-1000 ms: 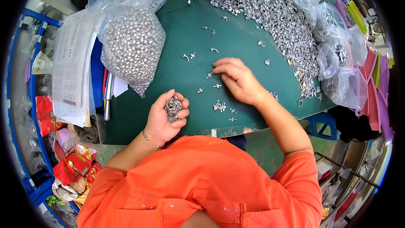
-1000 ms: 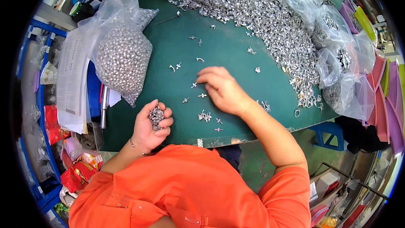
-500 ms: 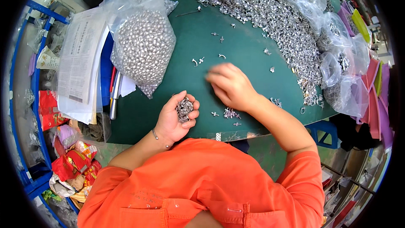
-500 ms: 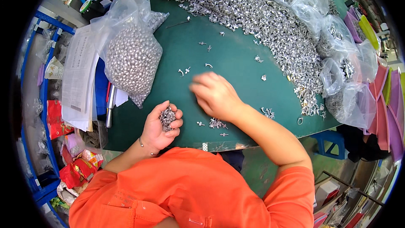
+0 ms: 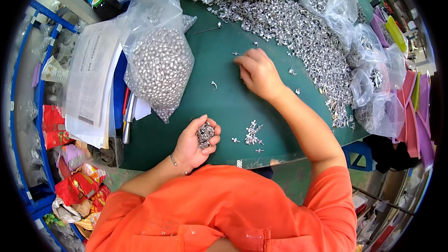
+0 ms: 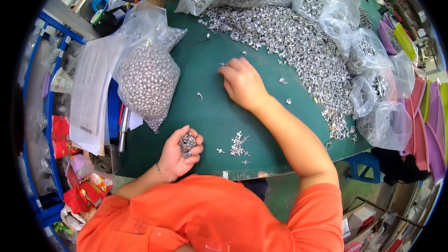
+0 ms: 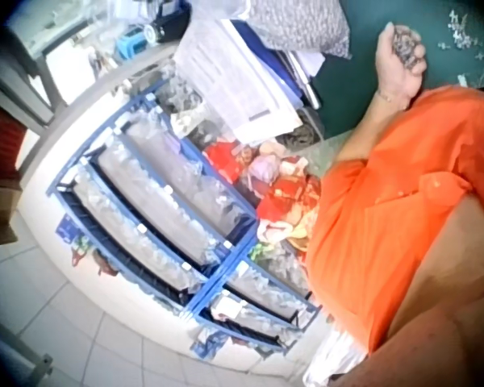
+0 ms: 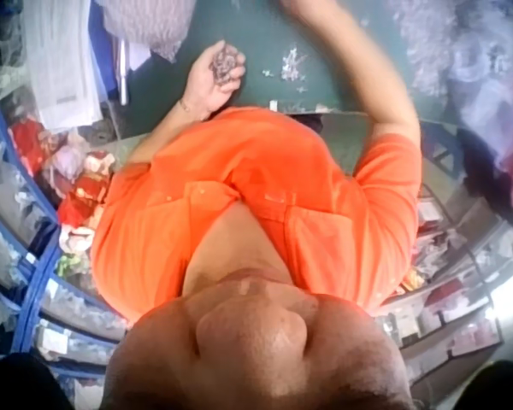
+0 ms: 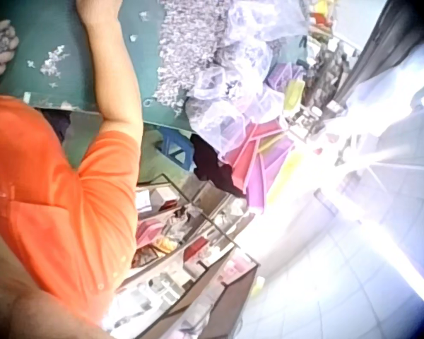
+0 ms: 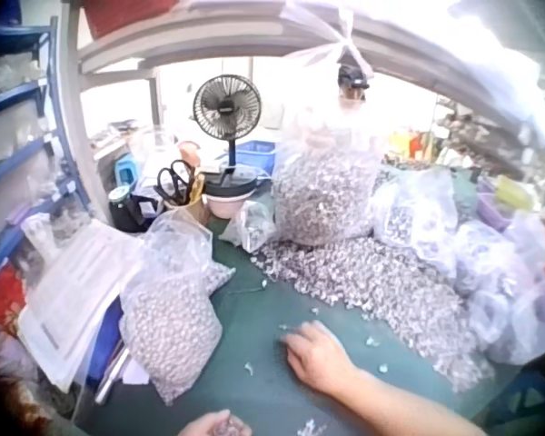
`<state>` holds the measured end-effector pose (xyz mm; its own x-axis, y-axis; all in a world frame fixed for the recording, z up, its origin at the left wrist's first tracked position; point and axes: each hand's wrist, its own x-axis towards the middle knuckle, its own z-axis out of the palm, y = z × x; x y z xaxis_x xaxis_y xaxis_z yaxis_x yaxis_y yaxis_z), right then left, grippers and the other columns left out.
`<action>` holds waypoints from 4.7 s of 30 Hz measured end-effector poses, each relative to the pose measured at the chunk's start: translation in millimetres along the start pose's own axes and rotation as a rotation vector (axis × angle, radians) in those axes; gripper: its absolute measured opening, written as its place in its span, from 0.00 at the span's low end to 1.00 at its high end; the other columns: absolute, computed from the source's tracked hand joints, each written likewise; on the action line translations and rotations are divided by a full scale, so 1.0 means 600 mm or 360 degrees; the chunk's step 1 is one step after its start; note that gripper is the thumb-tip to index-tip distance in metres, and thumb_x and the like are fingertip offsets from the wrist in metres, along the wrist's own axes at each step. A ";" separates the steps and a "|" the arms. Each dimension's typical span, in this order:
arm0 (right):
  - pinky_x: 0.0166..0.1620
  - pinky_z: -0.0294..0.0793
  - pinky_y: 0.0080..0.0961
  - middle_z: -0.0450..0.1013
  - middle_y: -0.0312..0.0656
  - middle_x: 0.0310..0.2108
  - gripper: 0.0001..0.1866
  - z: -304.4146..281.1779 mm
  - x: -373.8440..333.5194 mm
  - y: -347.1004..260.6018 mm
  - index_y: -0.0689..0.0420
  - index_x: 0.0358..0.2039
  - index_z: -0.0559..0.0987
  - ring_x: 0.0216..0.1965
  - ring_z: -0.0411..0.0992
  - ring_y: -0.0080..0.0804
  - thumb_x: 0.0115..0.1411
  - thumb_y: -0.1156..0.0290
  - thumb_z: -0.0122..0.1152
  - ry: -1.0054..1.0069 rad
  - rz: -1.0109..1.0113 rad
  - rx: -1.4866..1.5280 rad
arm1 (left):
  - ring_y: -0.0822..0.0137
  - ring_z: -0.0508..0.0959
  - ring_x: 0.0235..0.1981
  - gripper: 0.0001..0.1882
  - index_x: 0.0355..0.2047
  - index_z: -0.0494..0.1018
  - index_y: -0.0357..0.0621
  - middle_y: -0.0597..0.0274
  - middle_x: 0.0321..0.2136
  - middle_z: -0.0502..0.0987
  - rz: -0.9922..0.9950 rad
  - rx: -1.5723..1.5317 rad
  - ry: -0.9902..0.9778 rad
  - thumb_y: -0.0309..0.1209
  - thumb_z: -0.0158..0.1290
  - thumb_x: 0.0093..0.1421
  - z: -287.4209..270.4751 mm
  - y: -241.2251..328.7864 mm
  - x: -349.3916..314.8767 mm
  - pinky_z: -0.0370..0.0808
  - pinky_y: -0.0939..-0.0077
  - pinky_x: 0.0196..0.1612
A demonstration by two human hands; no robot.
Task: The person sorts small metal hardware parts, places them into small plastic bags, writes on a paper slip, and seals the bags by hand.
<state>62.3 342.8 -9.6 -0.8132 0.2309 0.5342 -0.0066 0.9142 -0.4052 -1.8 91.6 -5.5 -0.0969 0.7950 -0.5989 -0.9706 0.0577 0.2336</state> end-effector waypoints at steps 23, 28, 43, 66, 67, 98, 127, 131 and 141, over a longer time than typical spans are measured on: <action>0.59 0.64 0.43 0.64 0.53 0.55 0.24 -0.035 -0.186 -0.152 0.58 0.47 0.73 0.58 0.63 0.52 0.52 0.61 0.64 -0.0572 -0.0167 0.0202 | 0.70 0.69 0.21 0.12 0.31 0.70 0.45 0.59 0.27 0.72 -0.0071 -0.0129 0.0025 0.39 0.46 0.64 0.005 0.013 -0.004 0.60 0.83 0.13; 0.41 0.72 0.34 0.70 0.43 0.37 0.08 -0.027 -0.161 -0.121 0.58 0.28 0.73 0.41 0.70 0.41 0.49 0.72 0.63 -0.0282 -0.0201 0.0160 | 0.71 0.67 0.20 0.12 0.30 0.70 0.46 0.61 0.27 0.70 -0.0065 -0.0119 0.0051 0.39 0.45 0.65 0.016 0.010 -0.015 0.60 0.83 0.12; 0.20 0.65 0.26 0.69 0.35 0.16 0.15 -0.055 -0.147 -0.086 0.56 0.16 0.69 0.17 0.67 0.29 0.57 0.68 0.62 0.0098 0.1259 0.0938 | 0.71 0.67 0.20 0.13 0.30 0.72 0.46 0.61 0.27 0.71 -0.0114 -0.0146 -0.0016 0.40 0.44 0.66 0.016 0.008 -0.010 0.60 0.83 0.12; 0.36 0.74 0.45 0.69 0.55 0.32 0.04 -0.071 -0.152 -0.118 0.62 0.33 0.69 0.33 0.72 0.58 0.57 0.77 0.53 -0.0501 0.0774 0.0177 | 0.71 0.67 0.20 0.12 0.30 0.71 0.46 0.61 0.27 0.71 -0.0172 -0.0144 0.0087 0.40 0.45 0.65 0.019 0.002 -0.007 0.59 0.83 0.12; 0.36 0.73 0.45 0.68 0.54 0.32 0.04 -0.059 -0.146 -0.099 0.62 0.32 0.69 0.33 0.71 0.57 0.57 0.77 0.54 -0.0321 0.0763 0.0190 | 0.71 0.67 0.20 0.12 0.30 0.71 0.46 0.61 0.27 0.71 -0.0179 -0.0143 0.0087 0.40 0.45 0.65 0.021 0.001 -0.007 0.59 0.83 0.12; 0.15 0.47 0.18 0.53 0.28 0.14 0.23 -0.390 -0.204 0.035 0.48 0.18 0.62 0.13 0.50 0.18 0.67 0.48 0.46 0.2070 0.1235 0.1678 | 0.71 0.67 0.21 0.12 0.31 0.69 0.46 0.62 0.27 0.70 -0.0225 -0.0158 -0.0007 0.40 0.43 0.66 0.014 -0.006 0.007 0.60 0.82 0.13; 0.38 0.74 0.22 0.73 0.41 0.31 0.07 -0.109 -0.118 0.047 0.62 0.33 0.78 0.33 0.74 0.30 0.53 0.83 0.59 0.0202 0.0822 0.0158 | 0.68 0.70 0.28 0.10 0.36 0.70 0.43 0.58 0.33 0.72 -0.0277 -0.0117 -0.0167 0.36 0.45 0.65 0.037 -0.010 0.011 0.66 0.80 0.18; 0.37 0.75 0.23 0.73 0.42 0.32 0.08 -0.099 -0.121 -0.025 0.62 0.34 0.78 0.32 0.74 0.30 0.52 0.84 0.59 0.0213 0.0821 0.0552 | 0.67 0.72 0.29 0.11 0.37 0.71 0.42 0.57 0.33 0.72 -0.0304 -0.0078 -0.0177 0.37 0.44 0.66 0.046 -0.017 0.029 0.68 0.79 0.20; 0.39 0.75 0.25 0.76 0.46 0.35 0.08 -0.081 -0.118 -0.166 0.62 0.31 0.77 0.35 0.75 0.34 0.51 0.87 0.57 0.0282 0.0503 0.0802 | 0.61 0.78 0.36 0.16 0.39 0.73 0.40 0.55 0.35 0.77 -0.0177 -0.0121 -0.0184 0.39 0.42 0.67 0.071 -0.025 0.054 0.79 0.68 0.37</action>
<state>148.9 251.3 29.0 -0.7118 0.5561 0.4290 -0.0905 0.5331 -0.8412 19.1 142.0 4.4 0.0337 0.8505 -0.5249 -0.9882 0.1068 0.1097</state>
